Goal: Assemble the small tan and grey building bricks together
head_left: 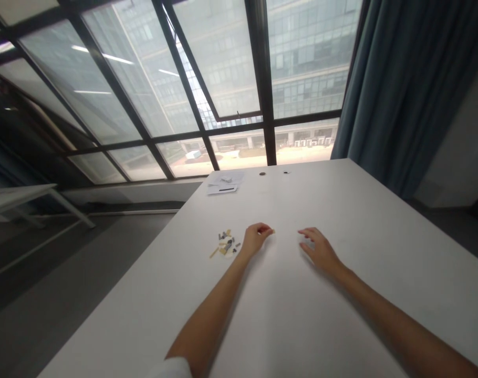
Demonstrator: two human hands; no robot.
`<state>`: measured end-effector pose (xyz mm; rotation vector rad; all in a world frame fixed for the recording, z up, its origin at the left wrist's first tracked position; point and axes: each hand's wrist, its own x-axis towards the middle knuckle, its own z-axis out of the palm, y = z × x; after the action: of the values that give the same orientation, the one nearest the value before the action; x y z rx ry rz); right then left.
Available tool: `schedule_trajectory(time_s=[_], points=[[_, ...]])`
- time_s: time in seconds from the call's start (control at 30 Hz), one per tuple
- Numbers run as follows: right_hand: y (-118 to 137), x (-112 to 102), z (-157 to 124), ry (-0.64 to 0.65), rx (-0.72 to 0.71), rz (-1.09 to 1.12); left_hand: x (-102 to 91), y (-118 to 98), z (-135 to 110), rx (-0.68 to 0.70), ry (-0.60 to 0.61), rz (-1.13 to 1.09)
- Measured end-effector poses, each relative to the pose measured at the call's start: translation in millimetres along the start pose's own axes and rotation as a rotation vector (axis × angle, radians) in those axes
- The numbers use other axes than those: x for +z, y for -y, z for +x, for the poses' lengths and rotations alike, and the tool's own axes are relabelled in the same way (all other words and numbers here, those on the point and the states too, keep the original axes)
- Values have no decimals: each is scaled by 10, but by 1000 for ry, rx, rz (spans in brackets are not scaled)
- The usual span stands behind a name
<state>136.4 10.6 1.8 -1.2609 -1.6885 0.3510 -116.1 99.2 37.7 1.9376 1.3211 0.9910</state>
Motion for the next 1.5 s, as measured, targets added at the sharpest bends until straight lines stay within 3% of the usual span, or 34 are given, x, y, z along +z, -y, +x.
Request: schedule_trajectory(time_s=[0.1,0.2,0.4,0.57,0.73,1.0,1.27,1.5], points=[[51,279,243,79,-71,-32,298,-27,154,-28,44,-31],[-44,398,426,77,-107,-170,427,0,287,-8,47,-55],[-278,388,664,85,-199,-263,536,101,431,23,108,-144],[-427,369,756,136,-240,-256,648,202,410,35,17,-171],[-556,359,765,33,-217,-153,691,288,383,121,-48,-98],[-586,426,752,31,-133,-19,712,297,402,141,-109,-77],[-578,423,751,35,-127,27,723,284,400,12,-153,-165],[-528,420,718,31,-122,47,703,225,375,-18,-170,-230]])
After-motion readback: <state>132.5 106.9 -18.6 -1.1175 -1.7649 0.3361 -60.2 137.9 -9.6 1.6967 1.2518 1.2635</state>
